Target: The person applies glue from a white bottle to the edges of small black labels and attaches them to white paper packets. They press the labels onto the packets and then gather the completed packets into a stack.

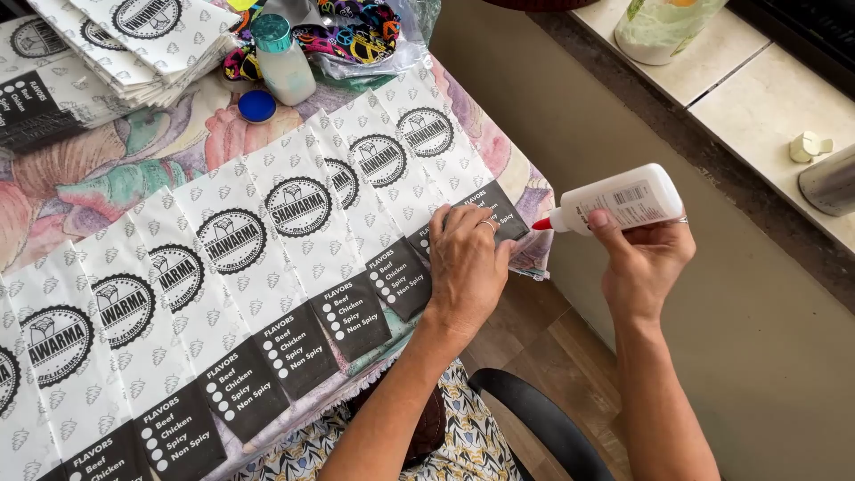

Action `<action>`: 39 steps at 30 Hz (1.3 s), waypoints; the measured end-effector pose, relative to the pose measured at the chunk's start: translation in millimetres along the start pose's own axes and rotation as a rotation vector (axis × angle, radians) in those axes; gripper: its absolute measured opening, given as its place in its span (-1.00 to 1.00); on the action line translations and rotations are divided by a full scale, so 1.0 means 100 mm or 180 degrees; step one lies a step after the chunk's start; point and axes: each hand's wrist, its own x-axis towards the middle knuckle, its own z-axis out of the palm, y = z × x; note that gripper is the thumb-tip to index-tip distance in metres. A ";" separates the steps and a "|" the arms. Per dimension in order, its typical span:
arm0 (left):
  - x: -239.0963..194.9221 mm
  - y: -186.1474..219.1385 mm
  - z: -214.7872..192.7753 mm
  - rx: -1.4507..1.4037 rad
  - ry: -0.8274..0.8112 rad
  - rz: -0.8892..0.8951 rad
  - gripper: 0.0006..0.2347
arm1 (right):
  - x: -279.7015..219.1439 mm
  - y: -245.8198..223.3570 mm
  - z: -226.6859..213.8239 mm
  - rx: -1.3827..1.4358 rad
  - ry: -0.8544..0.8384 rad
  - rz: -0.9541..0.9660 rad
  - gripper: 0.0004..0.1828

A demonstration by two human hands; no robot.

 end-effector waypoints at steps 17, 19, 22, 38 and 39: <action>0.03 0.01 -0.11 -0.0031 -0.0031 -0.0174 -0.89 | -0.06 0.00 0.11 -0.0167 -0.0108 0.0255 -0.60; 0.03 -0.01 -0.09 -0.0025 -0.0057 -0.0167 -0.89 | -0.07 -0.05 0.14 -0.0174 -0.0067 0.0215 -0.61; 0.03 -0.05 -0.03 -0.0037 -0.0089 -0.0134 -0.89 | -0.18 -0.04 0.20 -0.0091 -0.0134 0.0324 -0.62; -0.30 -0.33 -0.53 0.0229 -0.0236 0.0131 -0.95 | -0.33 -0.06 0.24 0.0560 0.0260 0.0344 -0.58; -0.36 -0.37 -0.52 0.0192 -0.0214 0.0233 -0.97 | -0.37 -0.02 0.28 0.0491 0.0121 0.0192 -0.57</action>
